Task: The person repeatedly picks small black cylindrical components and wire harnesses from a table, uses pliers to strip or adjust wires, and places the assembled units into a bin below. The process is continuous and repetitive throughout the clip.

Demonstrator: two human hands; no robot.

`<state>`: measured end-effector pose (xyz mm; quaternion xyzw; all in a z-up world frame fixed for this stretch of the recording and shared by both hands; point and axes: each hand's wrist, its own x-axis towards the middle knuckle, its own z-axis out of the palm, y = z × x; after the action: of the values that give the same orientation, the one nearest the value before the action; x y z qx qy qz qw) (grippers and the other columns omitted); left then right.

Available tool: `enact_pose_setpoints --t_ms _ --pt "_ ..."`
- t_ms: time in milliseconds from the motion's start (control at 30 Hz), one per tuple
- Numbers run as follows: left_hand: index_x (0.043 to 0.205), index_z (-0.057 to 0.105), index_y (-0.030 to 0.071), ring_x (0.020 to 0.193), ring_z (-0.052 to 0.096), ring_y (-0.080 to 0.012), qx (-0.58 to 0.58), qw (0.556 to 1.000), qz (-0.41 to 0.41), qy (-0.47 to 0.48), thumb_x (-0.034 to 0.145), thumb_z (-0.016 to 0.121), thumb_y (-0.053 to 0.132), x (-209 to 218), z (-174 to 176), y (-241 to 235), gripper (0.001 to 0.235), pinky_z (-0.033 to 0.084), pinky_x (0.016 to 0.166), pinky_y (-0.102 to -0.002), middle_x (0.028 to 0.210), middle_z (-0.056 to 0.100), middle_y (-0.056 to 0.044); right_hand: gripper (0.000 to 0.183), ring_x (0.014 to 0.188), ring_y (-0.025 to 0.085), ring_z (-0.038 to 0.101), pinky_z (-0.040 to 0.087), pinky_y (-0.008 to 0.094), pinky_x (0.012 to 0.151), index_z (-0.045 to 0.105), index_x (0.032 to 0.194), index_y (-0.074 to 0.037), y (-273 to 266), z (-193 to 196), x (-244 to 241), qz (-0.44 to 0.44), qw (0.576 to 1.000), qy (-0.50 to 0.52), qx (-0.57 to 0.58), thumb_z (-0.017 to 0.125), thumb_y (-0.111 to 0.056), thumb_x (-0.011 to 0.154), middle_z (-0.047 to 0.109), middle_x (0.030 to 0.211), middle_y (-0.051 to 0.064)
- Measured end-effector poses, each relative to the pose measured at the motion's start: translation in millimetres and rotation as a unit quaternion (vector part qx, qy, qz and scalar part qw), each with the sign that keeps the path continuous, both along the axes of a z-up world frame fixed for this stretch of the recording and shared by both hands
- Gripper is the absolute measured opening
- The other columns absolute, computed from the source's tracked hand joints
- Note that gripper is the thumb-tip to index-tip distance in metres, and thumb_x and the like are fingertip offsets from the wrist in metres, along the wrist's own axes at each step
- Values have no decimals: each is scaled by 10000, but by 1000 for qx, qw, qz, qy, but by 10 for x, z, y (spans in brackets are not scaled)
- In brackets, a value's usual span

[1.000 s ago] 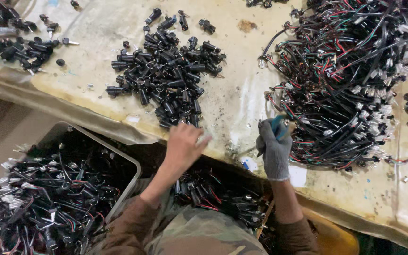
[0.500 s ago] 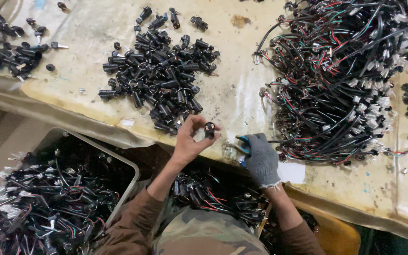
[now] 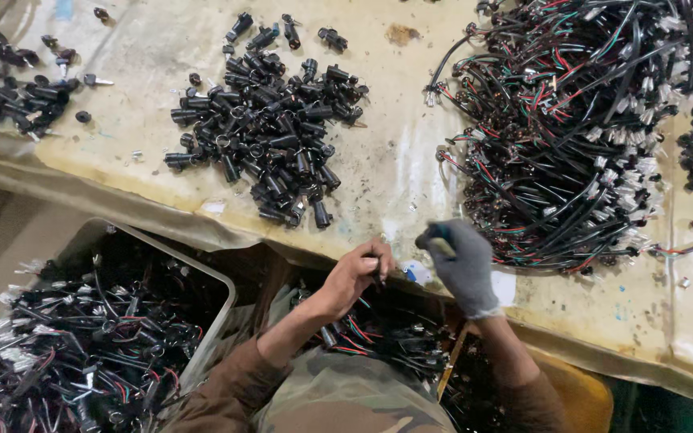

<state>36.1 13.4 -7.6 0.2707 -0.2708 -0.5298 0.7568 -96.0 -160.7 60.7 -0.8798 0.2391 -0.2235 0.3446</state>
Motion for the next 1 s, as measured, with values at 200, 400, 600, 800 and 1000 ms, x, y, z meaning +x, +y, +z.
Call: enact_pose_setpoints --t_ms 200,400,600,800,1000 --pt "1170 578 70 935 506 -65 111 970 -10 -215 953 653 237 -82 244 105 284 446 845 -259 1012 562 -11 104 684 104 635 518 204 545 667 855 -97 104 819 -574 181 916 -315 172 760 -143 838 681 809 13" --pt "1119 699 86 652 628 -260 -10 852 -23 -524 817 776 231 -175 513 109 343 517 618 -363 767 655 -110 139 832 239 699 567 358 741 731 901 -95 223 655 -367 311 943 -3 121 810 -166 812 732 835 53" --pt "920 727 117 626 661 -351 68 778 25 -624 736 794 328 -62 559 194 288 515 582 -423 661 652 -133 205 768 243 704 559 348 704 704 894 -68 586 535 -232 148 980 -53 124 810 -120 726 704 834 72" --pt "897 734 119 620 658 -370 78 779 -7 -622 726 780 333 -90 598 223 278 504 571 -441 653 648 -134 216 757 256 690 546 356 678 701 861 -53 576 503 -275 162 981 4 108 828 -102 693 695 829 99" --pt "808 672 89 629 651 -369 93 789 17 -607 754 780 348 -133 587 287 286 511 576 -426 642 609 -151 176 758 253 673 536 356 680 668 849 -45 674 559 -294 87 987 -44 130 813 -105 767 661 845 98"
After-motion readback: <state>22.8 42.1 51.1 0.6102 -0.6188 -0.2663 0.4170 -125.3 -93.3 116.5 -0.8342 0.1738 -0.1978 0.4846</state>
